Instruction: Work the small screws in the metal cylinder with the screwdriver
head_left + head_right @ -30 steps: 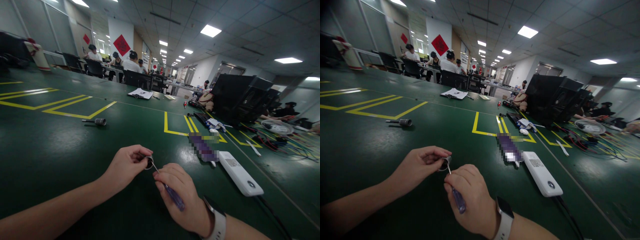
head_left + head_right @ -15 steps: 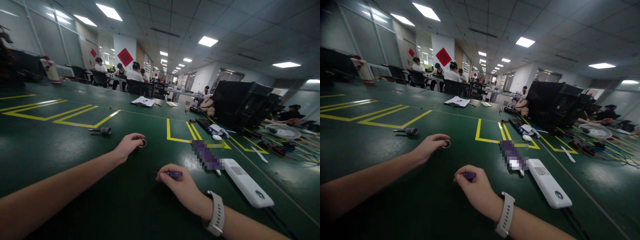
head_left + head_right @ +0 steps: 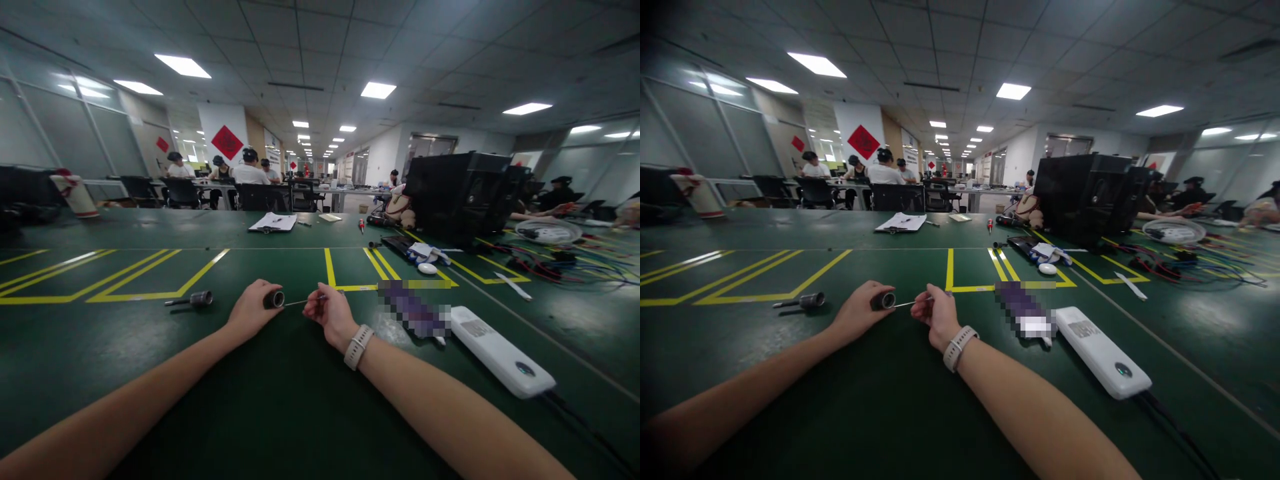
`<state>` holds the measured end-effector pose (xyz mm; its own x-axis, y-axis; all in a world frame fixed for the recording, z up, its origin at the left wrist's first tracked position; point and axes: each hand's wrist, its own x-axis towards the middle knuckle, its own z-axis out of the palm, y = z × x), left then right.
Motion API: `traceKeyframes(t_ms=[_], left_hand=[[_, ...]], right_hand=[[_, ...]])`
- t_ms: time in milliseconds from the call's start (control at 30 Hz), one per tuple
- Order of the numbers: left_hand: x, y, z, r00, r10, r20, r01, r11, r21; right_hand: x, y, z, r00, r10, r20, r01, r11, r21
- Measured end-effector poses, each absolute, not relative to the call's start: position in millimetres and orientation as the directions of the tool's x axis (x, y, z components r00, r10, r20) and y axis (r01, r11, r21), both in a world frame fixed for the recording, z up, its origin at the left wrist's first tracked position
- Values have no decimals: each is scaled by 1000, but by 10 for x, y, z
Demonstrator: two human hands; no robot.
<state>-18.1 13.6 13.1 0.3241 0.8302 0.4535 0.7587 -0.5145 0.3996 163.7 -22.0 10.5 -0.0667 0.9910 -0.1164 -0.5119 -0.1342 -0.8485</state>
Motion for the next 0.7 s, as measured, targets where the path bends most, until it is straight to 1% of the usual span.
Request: traceKeyframes(t_ms=[100,200,267,367,433,567,700], left_hand=[[-182,128,100,338,800,495,818,-510,266],[-159,98,99,337,789,514,848,-492,200],[-140,75,113,347,808,477,846,-489,213],[-121,50,132,385,842,377,811,-504,297],[-118,41,132,406,847,344,796,-512,322],[-125,28,113,419,831,367,793,-531,299],[-129,14,99,441,784,436,757,-586,288]], right_hand=[[1611,-251,52,-47,998,-37,-504,-56,-862],[1585,-342,46,-63,997,48,-472,13,-881],[1563,-401,66,-91,990,105,-447,53,-893],[1538,-465,104,-144,972,185,-401,113,-909],[1533,-489,120,-173,959,225,-360,151,-921],[1541,-512,120,-199,941,273,-270,215,-939],[1551,-517,98,-211,933,291,-213,246,-945]])
